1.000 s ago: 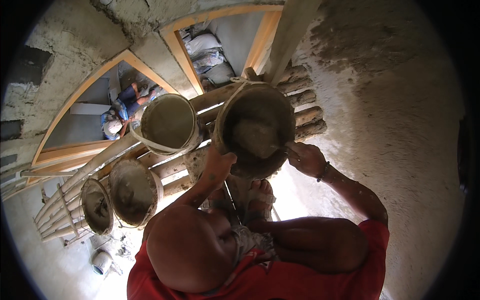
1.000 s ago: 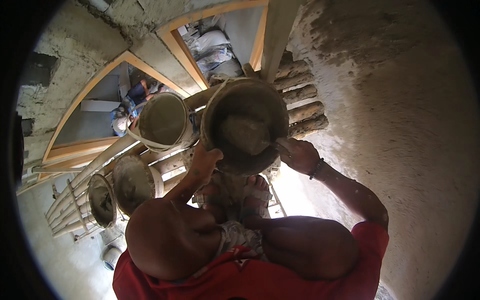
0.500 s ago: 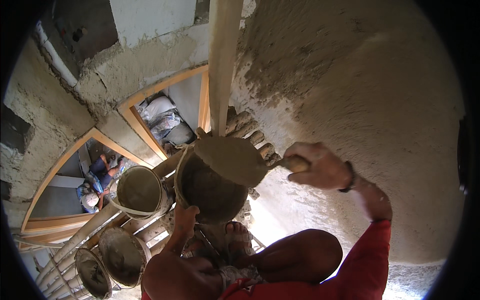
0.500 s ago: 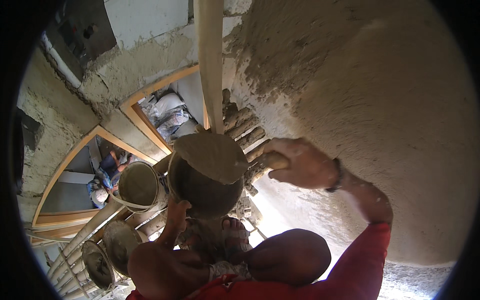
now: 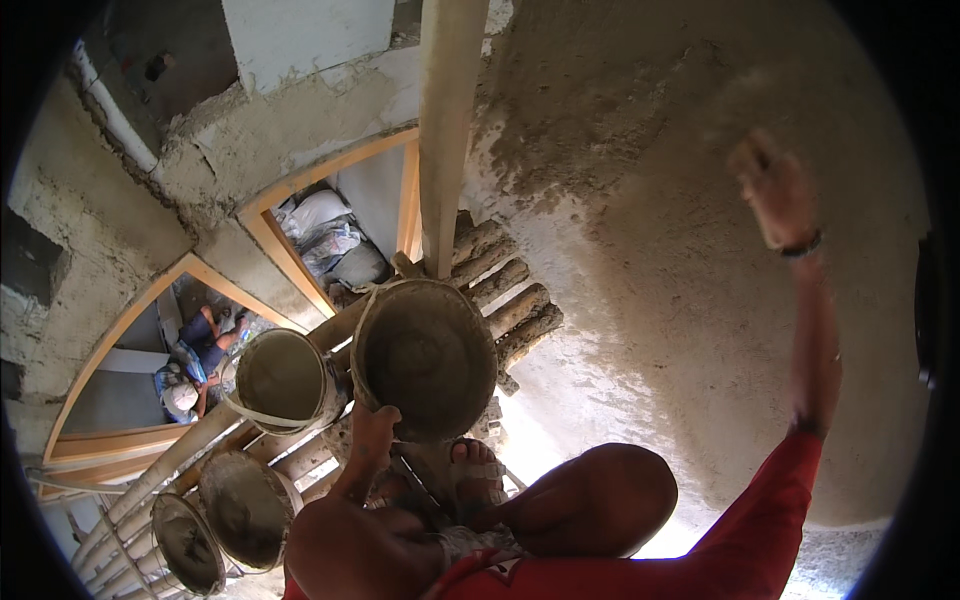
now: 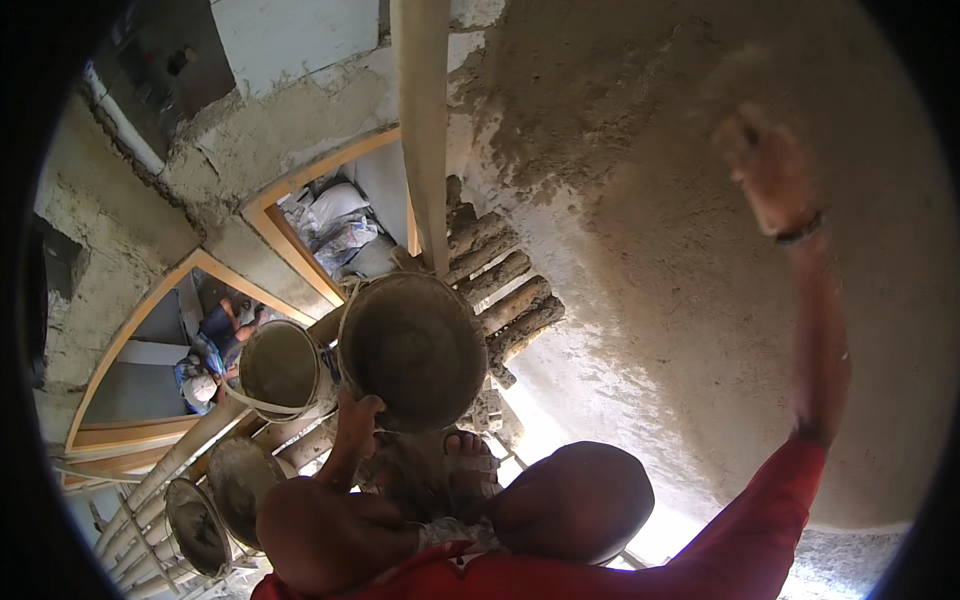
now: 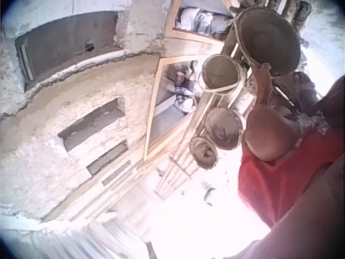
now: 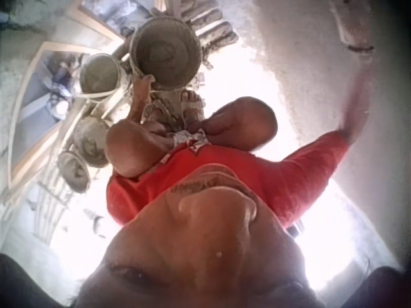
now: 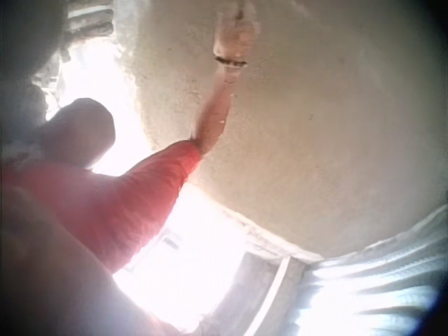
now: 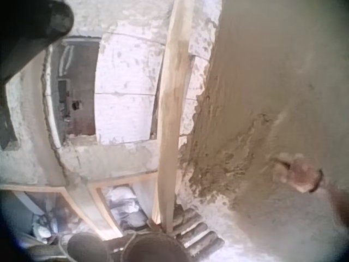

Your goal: The person scoops plaster from a bucket using a trowel, applies it to the wall, and then uses a long wooden straight edge to level and smooth the surface.

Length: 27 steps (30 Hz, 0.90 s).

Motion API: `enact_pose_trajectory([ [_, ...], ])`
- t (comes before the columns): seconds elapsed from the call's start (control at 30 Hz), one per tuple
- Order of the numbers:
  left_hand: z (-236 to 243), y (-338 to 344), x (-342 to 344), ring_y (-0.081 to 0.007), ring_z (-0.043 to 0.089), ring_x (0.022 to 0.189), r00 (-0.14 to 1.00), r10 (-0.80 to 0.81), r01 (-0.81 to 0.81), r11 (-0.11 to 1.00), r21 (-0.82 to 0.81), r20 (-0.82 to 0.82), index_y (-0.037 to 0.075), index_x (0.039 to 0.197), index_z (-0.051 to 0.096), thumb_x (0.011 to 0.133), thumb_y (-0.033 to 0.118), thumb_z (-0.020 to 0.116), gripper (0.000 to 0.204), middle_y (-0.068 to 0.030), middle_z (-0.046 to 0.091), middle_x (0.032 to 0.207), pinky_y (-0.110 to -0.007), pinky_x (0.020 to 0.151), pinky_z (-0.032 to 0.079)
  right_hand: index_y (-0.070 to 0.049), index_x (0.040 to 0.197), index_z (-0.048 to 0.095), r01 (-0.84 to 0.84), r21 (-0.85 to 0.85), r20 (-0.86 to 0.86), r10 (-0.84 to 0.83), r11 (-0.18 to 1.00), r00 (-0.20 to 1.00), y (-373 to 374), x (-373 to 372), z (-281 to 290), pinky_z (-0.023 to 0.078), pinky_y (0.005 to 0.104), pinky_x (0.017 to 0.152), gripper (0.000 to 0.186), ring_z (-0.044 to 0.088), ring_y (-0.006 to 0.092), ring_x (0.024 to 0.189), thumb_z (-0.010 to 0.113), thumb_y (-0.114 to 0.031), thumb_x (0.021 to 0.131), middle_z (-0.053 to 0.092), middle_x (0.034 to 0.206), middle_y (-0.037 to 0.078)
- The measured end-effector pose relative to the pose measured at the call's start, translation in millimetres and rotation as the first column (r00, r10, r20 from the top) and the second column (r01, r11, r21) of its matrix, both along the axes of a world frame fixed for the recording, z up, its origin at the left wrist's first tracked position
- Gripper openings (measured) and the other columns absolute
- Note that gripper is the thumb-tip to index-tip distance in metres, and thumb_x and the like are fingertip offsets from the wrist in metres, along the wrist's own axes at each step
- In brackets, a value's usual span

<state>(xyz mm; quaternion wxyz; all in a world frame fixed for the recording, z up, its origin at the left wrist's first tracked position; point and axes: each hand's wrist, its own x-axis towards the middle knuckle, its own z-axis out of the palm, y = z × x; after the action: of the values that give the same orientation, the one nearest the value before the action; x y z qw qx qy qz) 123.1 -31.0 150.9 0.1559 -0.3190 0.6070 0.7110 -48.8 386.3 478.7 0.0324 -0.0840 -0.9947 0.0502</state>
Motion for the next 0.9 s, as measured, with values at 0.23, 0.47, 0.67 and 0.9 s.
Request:
enact_pose_trajectory([
  [0.23, 1, 5, -8, -0.0225, 0.055, 0.090, 0.989, -0.133, 0.141, 0.982, 0.123, -0.067, 0.003, 0.132, 0.040, 0.068, 0.003, 0.055, 0.065, -0.0105, 0.054, 0.111, -0.038, 0.069, 0.049, -0.011, 0.114, 0.062, -0.626, 0.039, 0.480, 0.535, 0.779, 0.695, -101, 83, -159, 0.053, 0.0397, 0.056, 0.027, 0.066, 0.0282, 0.073, 0.050, -0.014, 0.090, 0.058, 0.086, 0.022],
  [0.47, -9, 29, -18, -0.0194, 0.054, 0.094, 0.967, -0.172, 0.186, 0.981, 0.059, -0.186, 0.002, 0.135, 0.039, 0.067, 0.001, 0.054, 0.070, -0.0092, 0.054, 0.114, -0.035, 0.074, 0.049, -0.008, 0.114, 0.060, -0.738, 0.056, 0.375, 0.671, 0.673, 0.640, -115, 100, -303, 0.053, 0.0428, 0.064, 0.029, 0.065, 0.0324, 0.071, 0.054, -0.016, 0.087, 0.063, 0.085, 0.018],
  [0.67, -15, 17, -8, -0.0199, 0.056, 0.096, 0.970, -0.069, 0.092, 0.992, 0.089, -0.233, -0.004, 0.129, 0.046, 0.066, -0.003, 0.052, 0.063, -0.0102, 0.058, 0.110, -0.031, 0.082, 0.047, -0.008, 0.107, 0.063, -0.806, -0.325, 0.165, 0.868, 0.496, 0.468, -130, 120, -345, 0.054, 0.0437, 0.060, 0.025, 0.066, 0.0314, 0.068, 0.060, -0.022, 0.087, 0.067, 0.086, 0.014],
  [0.9, -13, 12, -9, -0.0180, 0.057, 0.085, 0.992, -0.088, 0.096, 0.991, 0.097, -0.090, -0.004, 0.121, 0.052, 0.069, -0.001, 0.054, 0.052, -0.0082, 0.060, 0.098, -0.031, 0.072, 0.048, -0.010, 0.114, 0.059, -0.579, -0.418, 0.183, 0.690, 0.700, 0.701, -108, 141, -342, 0.054, 0.0451, 0.065, 0.033, 0.066, 0.0331, 0.075, 0.062, -0.024, 0.085, 0.067, 0.088, 0.014],
])
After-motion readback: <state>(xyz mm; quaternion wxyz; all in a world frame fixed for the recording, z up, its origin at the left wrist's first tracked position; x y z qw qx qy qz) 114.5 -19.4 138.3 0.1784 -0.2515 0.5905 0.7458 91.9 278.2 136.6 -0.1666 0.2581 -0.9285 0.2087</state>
